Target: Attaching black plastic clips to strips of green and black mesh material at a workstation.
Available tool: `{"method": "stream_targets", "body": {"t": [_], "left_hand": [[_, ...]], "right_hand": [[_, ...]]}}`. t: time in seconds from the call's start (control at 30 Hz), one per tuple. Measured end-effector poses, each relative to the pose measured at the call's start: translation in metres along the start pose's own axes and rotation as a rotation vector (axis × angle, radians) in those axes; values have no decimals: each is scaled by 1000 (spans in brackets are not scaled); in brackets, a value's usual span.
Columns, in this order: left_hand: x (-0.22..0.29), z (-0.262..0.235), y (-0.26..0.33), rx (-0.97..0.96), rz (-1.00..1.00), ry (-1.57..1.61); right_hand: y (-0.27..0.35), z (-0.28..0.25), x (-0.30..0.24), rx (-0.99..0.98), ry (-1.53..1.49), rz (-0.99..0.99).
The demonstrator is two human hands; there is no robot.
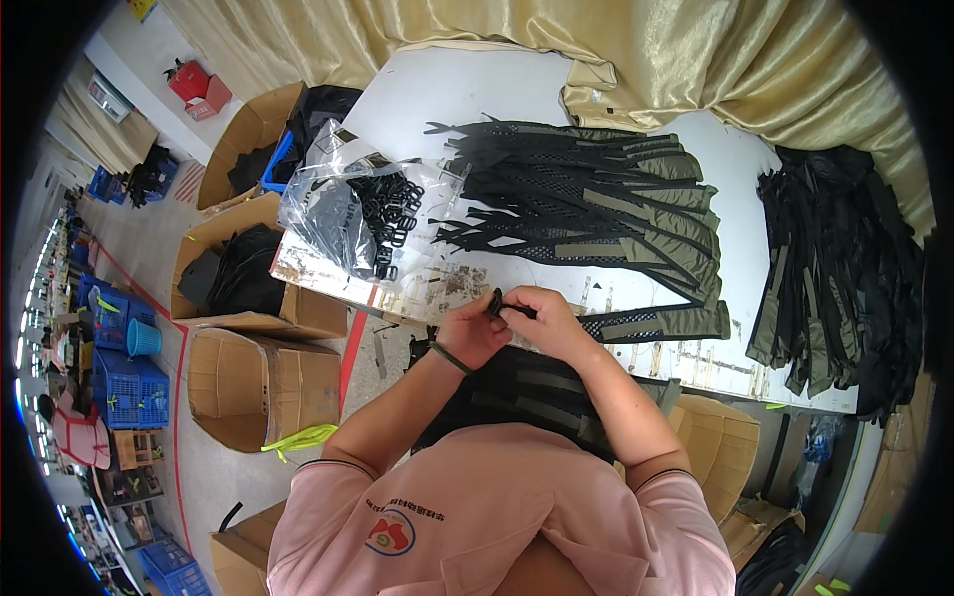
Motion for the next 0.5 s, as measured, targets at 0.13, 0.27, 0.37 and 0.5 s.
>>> {"method": "stream_targets", "body": {"t": [0.13,0.27,0.37,0.5], "left_hand": [[-1,7,-1,-76,-34,32],[-2,15,-2,-147,-36,31],[-3,18,-1,-164,-25,8],[-1,12,1,-54,-55,-19]], "right_hand": [[0,3,3,51,-316,72],[3,8,0,164,-246,34],[3,4,-9,246,-7,-93],[3,-4,-7,80,-115,-2]]}}
Point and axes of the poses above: each hand's wrist, its own y-axis away from the middle knuckle, its own z-axis out of the palm, x = y × z, the point moved 4 cm from there along -y, towards the middle knuckle, and after that the axes turned 5 degrees about -x, right-handed, at the moved point
